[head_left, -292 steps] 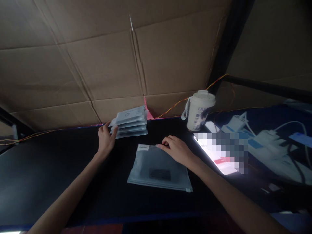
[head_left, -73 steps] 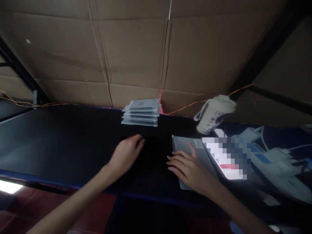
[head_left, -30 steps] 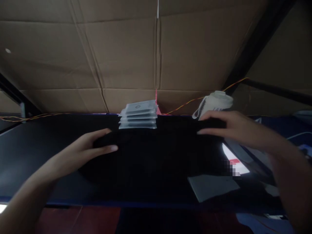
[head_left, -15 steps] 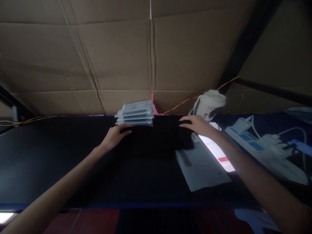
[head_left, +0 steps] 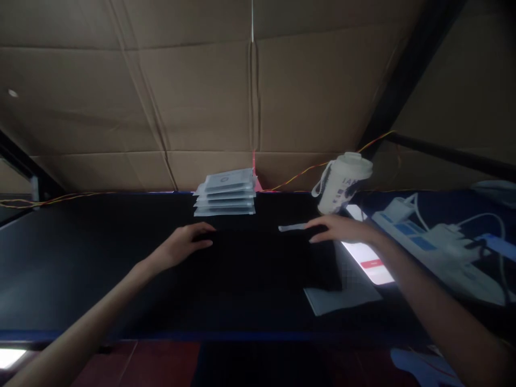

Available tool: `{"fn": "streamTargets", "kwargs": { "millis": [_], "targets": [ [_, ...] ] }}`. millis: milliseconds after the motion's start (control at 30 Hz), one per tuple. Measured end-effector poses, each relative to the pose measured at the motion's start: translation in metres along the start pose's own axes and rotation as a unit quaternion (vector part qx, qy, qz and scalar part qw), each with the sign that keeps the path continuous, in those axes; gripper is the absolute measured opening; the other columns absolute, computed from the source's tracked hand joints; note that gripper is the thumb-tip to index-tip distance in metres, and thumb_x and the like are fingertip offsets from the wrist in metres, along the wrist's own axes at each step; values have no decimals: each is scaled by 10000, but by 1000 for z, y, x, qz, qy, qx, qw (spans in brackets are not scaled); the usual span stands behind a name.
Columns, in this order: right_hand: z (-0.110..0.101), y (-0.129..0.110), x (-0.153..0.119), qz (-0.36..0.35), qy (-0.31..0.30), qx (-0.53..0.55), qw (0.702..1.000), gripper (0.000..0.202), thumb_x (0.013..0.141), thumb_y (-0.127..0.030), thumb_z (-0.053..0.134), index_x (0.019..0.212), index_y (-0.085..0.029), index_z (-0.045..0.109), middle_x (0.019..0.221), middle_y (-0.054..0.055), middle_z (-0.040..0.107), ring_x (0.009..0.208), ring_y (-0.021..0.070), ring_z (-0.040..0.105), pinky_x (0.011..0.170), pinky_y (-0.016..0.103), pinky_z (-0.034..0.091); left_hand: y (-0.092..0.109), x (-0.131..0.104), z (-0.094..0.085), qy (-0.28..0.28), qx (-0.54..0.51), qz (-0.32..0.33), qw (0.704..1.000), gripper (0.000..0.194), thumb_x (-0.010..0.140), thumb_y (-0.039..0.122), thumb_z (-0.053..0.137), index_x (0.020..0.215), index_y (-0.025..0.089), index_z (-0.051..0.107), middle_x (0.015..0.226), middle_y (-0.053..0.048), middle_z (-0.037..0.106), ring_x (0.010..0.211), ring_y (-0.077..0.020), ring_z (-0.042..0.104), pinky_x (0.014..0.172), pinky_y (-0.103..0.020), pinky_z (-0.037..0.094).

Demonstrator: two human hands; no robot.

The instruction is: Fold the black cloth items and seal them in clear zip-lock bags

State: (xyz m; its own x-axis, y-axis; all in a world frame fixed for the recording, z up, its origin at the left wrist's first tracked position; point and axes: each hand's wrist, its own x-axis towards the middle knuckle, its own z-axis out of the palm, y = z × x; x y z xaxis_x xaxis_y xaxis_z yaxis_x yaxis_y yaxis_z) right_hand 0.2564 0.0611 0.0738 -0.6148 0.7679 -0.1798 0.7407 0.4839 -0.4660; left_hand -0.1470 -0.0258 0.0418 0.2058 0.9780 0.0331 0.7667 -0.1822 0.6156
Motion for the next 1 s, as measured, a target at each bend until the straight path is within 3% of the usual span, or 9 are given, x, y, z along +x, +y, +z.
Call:
{"fn": "streamTargets", "kwargs": {
  "millis": [100, 200, 333, 467, 567, 667, 800, 900, 1000],
  "targets": [
    [15, 11, 10, 8, -53, 27, 998, 502, 706, -436, 663, 1171, -245, 662, 1209, 53, 656, 1152, 309, 565, 990, 392, 412, -15, 3, 11, -55, 18, -22, 998, 371, 784, 452, 600, 1096, 253, 613, 1109, -21, 676, 1070, -235, 611, 930, -337, 456],
    [18, 13, 11, 20, -65, 22, 997, 568, 687, -482, 677, 1203, -248, 644, 1240, 57, 637, 1174, 327, 546, 1003, 400, 397, -13, 6, 8, -75, 35, -29, 996, 425, 780, 503, 596, 1127, 258, 603, 1110, -24, 676, 1066, -235, 612, 923, -326, 450],
    [19, 9, 12, 7, -73, 23, 997, 582, 699, -583, 648, 1174, -247, 661, 1198, 56, 659, 1125, 312, 579, 967, 375, 422, 8, 14, 7, -58, 34, -59, 996, 460, 794, 586, 543, 1082, 236, 622, 1049, -38, 692, 989, -233, 640, 867, -315, 477],
    [22, 4, 15, -12, -57, 23, 998, 463, 745, -569, 610, 1089, -272, 696, 1077, 28, 709, 1014, 277, 638, 884, 353, 466, 38, 37, 29, -4, 34, 11, 999, 440, 860, 547, 461, 1049, 193, 638, 1034, -68, 688, 937, -235, 643, 849, -337, 477],
    [23, 1, 14, -11, -27, 16, 999, 390, 756, -500, 624, 1076, -289, 696, 1066, 14, 712, 1010, 269, 640, 879, 354, 468, 54, 60, 53, -29, 48, 59, 997, 424, 901, 493, 417, 1042, 174, 659, 1056, -88, 672, 967, -236, 624, 879, -345, 444],
    [22, -2, 11, -21, -3, 24, 999, 365, 761, -416, 635, 1088, -264, 688, 1101, 27, 700, 1044, 266, 623, 907, 357, 451, 63, 80, 67, -75, 48, 61, 994, 382, 888, 475, 463, 1029, 180, 660, 987, -74, 686, 919, -224, 631, 822, -322, 452],
    [17, -7, 5, -40, 27, 43, 998, 341, 771, -349, 623, 1089, -241, 680, 1079, 31, 703, 1028, 248, 624, 916, 350, 441, 67, 88, 63, -152, 50, 44, 986, 381, 776, 483, 616, 997, 174, 642, 808, -33, 690, 737, -195, 635, 643, -274, 451],
    [15, -7, 1, -40, 41, 52, 997, 309, 773, -341, 619, 1063, -261, 686, 1061, 16, 707, 1028, 242, 623, 918, 351, 440, 66, 83, 53, -204, 49, 48, 976, 337, 768, 501, 609, 889, 190, 656, 755, -2, 680, 685, -172, 624, 596, -250, 433],
    [17, -4, 1, -40, 41, 56, 997, 309, 772, -334, 620, 1066, -266, 686, 1066, 17, 706, 1038, 243, 621, 928, 359, 436, 58, 77, 47, -212, 55, 56, 974, 299, 772, 498, 601, 797, 202, 644, 709, 24, 653, 661, -155, 602, 581, -236, 421]
  ]
}}
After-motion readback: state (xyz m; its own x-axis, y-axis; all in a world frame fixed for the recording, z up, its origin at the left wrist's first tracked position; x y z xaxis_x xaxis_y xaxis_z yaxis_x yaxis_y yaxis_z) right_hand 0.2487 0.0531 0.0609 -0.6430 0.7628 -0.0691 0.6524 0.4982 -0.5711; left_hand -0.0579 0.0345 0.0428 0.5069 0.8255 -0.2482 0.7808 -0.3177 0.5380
